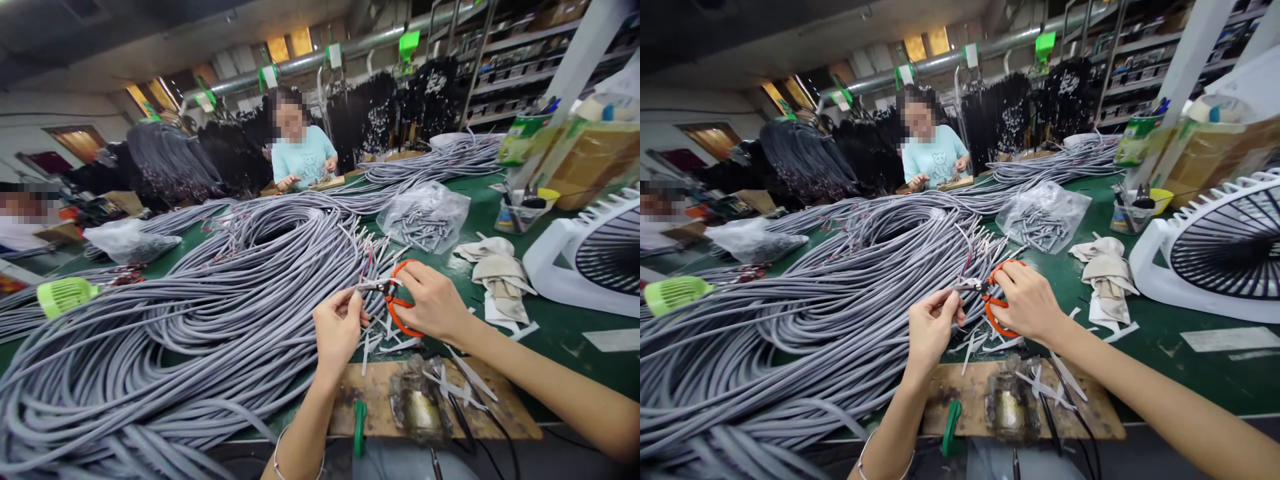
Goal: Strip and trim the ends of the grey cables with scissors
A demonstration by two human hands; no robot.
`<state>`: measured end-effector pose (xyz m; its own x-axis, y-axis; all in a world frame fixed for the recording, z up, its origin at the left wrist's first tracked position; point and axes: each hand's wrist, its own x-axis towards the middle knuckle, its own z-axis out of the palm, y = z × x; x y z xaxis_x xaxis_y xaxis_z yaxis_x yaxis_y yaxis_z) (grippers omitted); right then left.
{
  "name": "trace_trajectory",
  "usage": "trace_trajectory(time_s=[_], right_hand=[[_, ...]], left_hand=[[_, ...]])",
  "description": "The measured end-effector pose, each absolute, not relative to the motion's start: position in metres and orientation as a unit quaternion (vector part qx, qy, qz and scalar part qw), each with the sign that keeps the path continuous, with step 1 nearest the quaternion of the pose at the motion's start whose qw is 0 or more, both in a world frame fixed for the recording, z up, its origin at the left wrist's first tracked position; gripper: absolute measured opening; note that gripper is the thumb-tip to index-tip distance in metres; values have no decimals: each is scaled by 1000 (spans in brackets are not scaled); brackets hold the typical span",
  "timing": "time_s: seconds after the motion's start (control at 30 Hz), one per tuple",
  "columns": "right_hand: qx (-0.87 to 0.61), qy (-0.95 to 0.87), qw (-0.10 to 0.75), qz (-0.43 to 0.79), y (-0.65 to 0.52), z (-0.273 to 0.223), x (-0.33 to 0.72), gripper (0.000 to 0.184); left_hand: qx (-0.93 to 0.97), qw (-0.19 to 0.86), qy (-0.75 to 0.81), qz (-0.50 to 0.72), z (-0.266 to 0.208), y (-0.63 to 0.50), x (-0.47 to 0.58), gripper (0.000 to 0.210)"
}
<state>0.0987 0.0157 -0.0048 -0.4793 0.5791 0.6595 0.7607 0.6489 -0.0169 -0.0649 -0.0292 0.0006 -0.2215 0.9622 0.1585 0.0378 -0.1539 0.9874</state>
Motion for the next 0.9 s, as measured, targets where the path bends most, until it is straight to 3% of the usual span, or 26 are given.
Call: trace_trajectory(time_s=[0.33, 0.5, 0.6, 0.67, 0.9], right_hand=[[-376, -868, 295, -131, 12, -12, 96, 7], [-426, -798, 406, 129, 13, -7, 93, 29], [-407, -709, 472, 330, 17, 0, 84, 29], [-374, -682, 489, 394, 18, 2, 80, 29], [-426, -724, 500, 208, 6, -2, 76, 16]], left_hand=[[426, 459, 505, 594, 2, -29, -66, 20], [434, 458, 488, 603, 3, -30, -63, 23], [451, 454, 491, 591, 1, -31, -61, 21], [456, 446, 503, 583, -2, -30, -58, 19], [444, 433, 541, 568, -11, -25, -52, 16]])
